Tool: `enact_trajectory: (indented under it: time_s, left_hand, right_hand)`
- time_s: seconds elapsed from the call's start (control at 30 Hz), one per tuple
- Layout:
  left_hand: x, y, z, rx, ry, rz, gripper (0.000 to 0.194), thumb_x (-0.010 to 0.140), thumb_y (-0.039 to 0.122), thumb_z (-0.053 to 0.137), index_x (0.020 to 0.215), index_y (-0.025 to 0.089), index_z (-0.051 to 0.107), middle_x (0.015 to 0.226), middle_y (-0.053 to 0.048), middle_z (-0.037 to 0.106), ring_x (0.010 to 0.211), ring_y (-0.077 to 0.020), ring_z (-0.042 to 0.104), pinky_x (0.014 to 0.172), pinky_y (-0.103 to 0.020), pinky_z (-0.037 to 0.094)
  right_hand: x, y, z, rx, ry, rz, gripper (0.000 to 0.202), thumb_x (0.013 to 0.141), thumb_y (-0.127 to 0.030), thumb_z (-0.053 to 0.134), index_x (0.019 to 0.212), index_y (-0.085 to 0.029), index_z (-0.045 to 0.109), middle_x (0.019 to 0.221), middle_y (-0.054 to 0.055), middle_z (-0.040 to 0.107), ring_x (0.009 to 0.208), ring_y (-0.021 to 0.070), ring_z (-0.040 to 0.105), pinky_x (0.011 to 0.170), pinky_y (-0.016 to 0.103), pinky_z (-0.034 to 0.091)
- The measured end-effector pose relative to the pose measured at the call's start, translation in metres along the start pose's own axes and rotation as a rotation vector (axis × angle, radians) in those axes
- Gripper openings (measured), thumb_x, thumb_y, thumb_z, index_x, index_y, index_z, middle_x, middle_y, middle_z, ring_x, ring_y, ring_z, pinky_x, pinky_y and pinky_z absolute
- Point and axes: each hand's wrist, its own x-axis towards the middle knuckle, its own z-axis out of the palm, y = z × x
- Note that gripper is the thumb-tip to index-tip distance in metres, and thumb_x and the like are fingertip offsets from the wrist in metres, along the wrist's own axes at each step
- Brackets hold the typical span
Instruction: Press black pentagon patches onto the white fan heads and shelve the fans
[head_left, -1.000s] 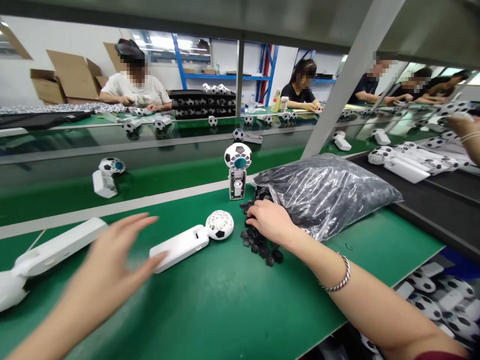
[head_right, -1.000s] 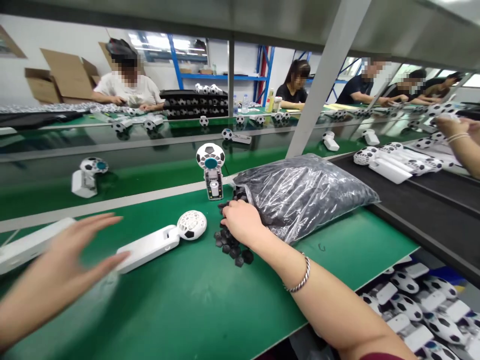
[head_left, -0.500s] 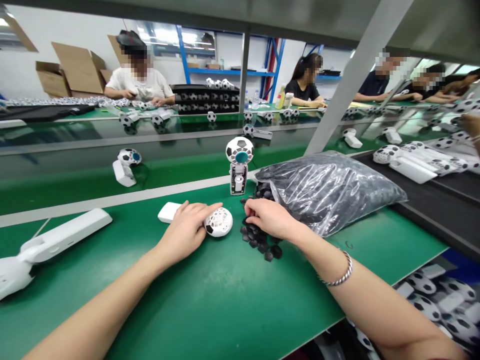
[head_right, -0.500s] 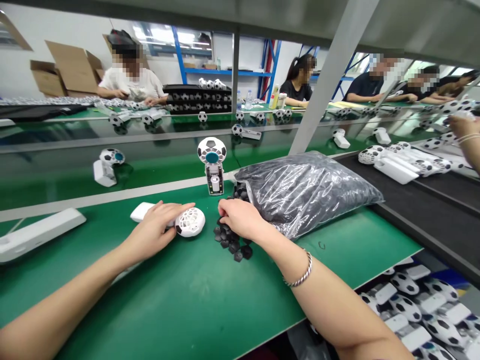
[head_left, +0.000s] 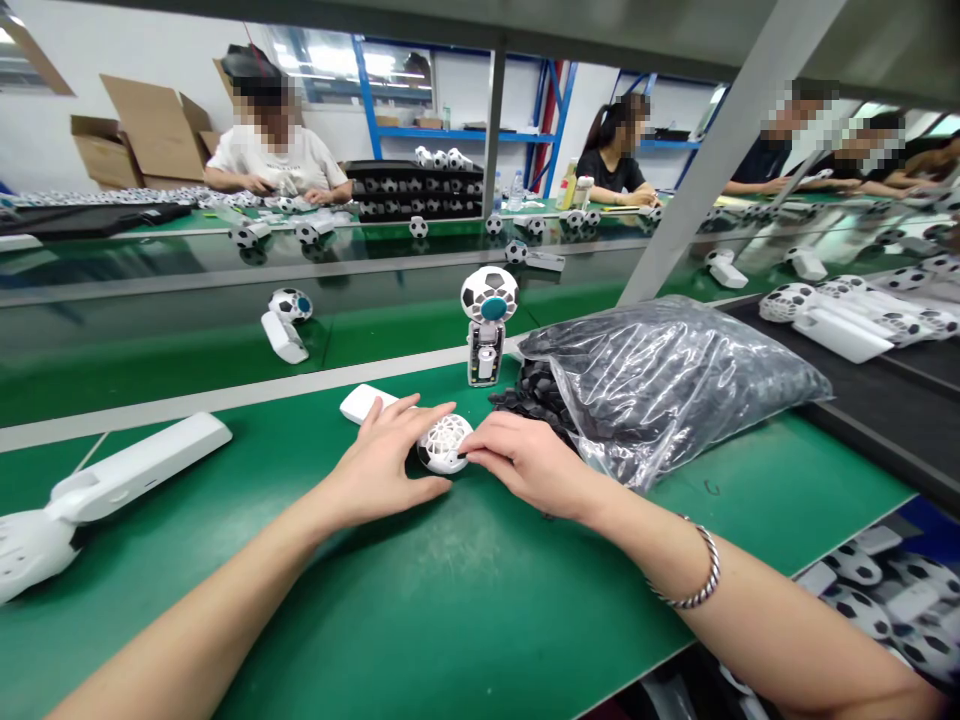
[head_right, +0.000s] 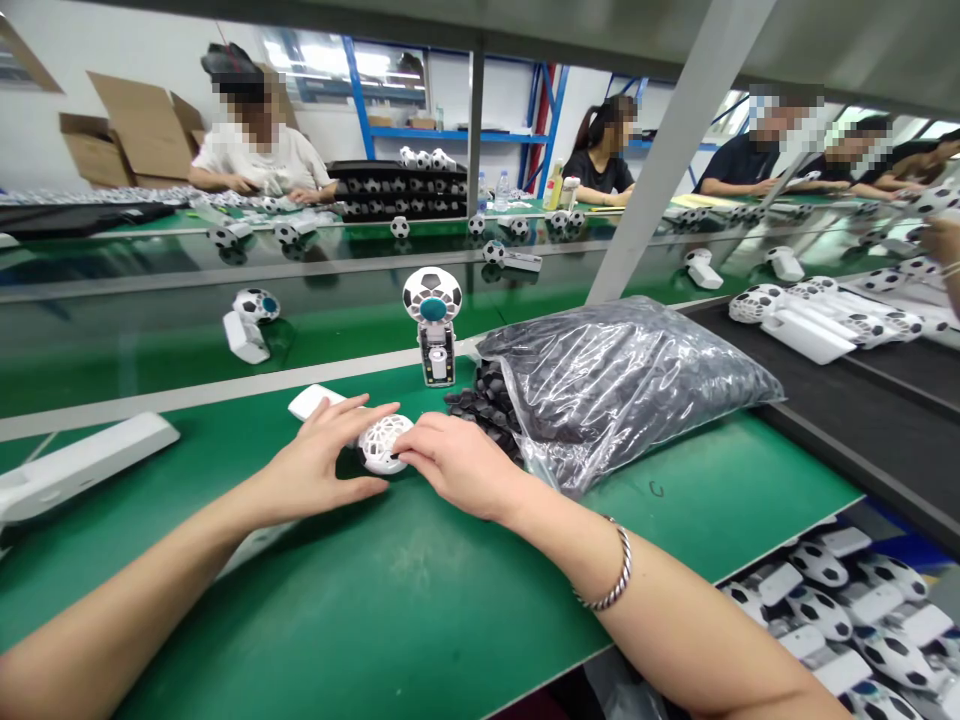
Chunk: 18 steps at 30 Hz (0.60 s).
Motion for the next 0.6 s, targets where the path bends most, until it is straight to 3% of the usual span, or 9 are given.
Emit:
enact_trajectory:
  time_s: [0.13, 0.27, 0.37, 0.47, 0.6]
  left_hand:
    - [0.001, 0.004, 0.004, -0.048, 0.058, -0.057, 0.071, 0.065, 0.061, 0.058, 0.127, 0.031, 0.038, 0.129, -0.001, 0.046, 0.129, -0.0295, 0.023, 0.106, -0.055, 0.008]
    - [0.002, 0.004, 0.009, -0.050, 0.125, -0.081, 0.063, 0.067, 0.056, 0.058, 0.123, 0.030, 0.044, 0.125, -0.001, 0.050, 0.128, -0.0269, 0.026, 0.107, -0.052, 0.008]
    - [0.002, 0.005, 0.009, -0.077, 0.124, -0.085, 0.061, 0.068, 0.051, 0.060, 0.123, 0.030, 0.044, 0.126, -0.001, 0.050, 0.128, -0.0267, 0.026, 0.107, -0.052, 0.008]
    - [0.002, 0.007, 0.007, -0.125, 0.110, -0.130, 0.061, 0.065, 0.048, 0.063, 0.121, 0.030, 0.046, 0.126, -0.002, 0.050, 0.129, -0.0263, 0.024, 0.107, -0.051, 0.007]
    - [0.002, 0.010, 0.007, -0.159, 0.112, -0.186, 0.064, 0.061, 0.050, 0.066, 0.119, 0.029, 0.048, 0.127, -0.005, 0.048, 0.131, -0.0260, 0.021, 0.108, -0.051, 0.006]
  right_hand:
    - [0.002, 0.000, 0.006, -0.114, -0.026, -0.055, 0.011, 0.085, -0.014, 0.055, 0.094, -0.019, 0.062, 0.090, 0.003, 0.058, 0.080, 0.0154, 0.053, 0.073, 0.029, 0.039]
    - [0.003, 0.002, 0.010, -0.036, 0.054, -0.008, 0.009, 0.084, -0.014, 0.057, 0.092, -0.019, 0.059, 0.085, 0.002, 0.058, 0.081, 0.0150, 0.053, 0.076, 0.030, 0.040]
    - [0.005, 0.005, 0.013, 0.106, 0.112, 0.086, 0.030, 0.078, -0.016, 0.064, 0.105, -0.020, 0.053, 0.104, 0.005, 0.053, 0.098, 0.0188, 0.050, 0.084, 0.033, 0.042]
    - [0.007, 0.009, 0.016, 0.328, 0.065, 0.189, 0.046, 0.076, -0.017, 0.065, 0.117, -0.022, 0.045, 0.116, 0.005, 0.049, 0.107, 0.0193, 0.047, 0.087, 0.033, 0.044]
    - [0.010, 0.012, 0.018, 0.486, 0.047, 0.255, 0.042, 0.073, -0.016, 0.068, 0.111, -0.021, 0.049, 0.109, 0.002, 0.055, 0.100, 0.0170, 0.052, 0.087, 0.033, 0.044]
